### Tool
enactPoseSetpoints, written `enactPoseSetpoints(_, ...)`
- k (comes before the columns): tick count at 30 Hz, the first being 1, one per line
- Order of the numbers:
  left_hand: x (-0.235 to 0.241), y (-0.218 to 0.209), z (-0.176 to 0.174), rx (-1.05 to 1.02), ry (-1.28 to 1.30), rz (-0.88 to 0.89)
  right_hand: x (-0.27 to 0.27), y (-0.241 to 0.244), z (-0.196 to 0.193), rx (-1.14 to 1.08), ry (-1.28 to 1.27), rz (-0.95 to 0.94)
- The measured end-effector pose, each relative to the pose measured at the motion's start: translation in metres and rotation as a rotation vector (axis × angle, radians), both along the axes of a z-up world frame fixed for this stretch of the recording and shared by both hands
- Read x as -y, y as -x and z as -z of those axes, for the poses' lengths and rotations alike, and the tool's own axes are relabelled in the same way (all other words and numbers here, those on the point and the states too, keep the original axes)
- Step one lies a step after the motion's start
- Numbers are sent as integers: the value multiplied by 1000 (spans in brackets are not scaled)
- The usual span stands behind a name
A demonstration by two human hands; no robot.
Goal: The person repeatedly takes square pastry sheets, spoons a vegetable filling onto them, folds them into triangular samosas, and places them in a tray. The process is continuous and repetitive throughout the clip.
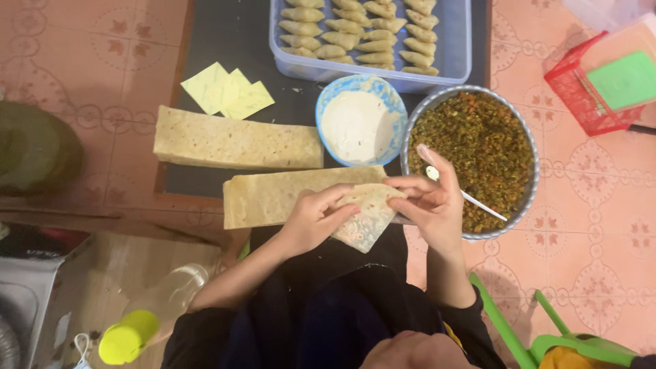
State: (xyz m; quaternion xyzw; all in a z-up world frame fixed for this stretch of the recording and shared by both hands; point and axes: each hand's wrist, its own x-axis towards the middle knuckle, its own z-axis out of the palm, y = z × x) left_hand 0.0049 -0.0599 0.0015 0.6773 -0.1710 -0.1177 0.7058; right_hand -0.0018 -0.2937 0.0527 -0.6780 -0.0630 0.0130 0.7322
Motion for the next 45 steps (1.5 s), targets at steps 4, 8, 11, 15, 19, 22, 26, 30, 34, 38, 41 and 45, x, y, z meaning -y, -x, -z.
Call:
enactPoseSetpoints(4, 2, -7, -8, 214, 226, 118, 14, 6, 15, 323, 164, 68)
enactPoseSetpoints(8, 5, -9, -2, -207, 447, 231, 19, 3, 16, 434, 150, 82)
enactPoseSetpoints(11, 13, -2, 10, -438, 355, 160, 17, 0, 12, 466, 151, 73)
enactPoseSetpoints(15, 18, 4, 18, -417, 320, 56, 12, -5, 4, 490, 107, 34)
enactPoseSetpoints(19, 20, 11, 11, -170, 189, -54, -3, -8, 18, -37, -663, -29)
enactPoseSetpoints(22, 24, 12, 4, 22, 82, -80, -14, -4, 50, -259, -703, -81)
enactPoseSetpoints(26, 22, 10, 4, 13, 65, 30, 1, 15, 81, 244, 88, -86)
enactPoseSetpoints(30, 27, 4, 7, -420, 320, 126, 22, 27, 75, 533, 717, -149)
enactPoseSetpoints(34, 35, 8, -1, -129, 251, 13, 14, 30, 66, 318, -183, -186)
enactPoseSetpoints(38, 35, 14, -13, -3, 131, -125, 2, 32, 73, -9, -302, 8)
enactPoseSetpoints(41, 38, 10, -12, 27, 482, 0, 1, 35, 78, 77, -290, 147)
enactPoseSetpoints(45, 58, 6, 3, -126, 716, 244, 0, 30, 69, 83, -145, 235)
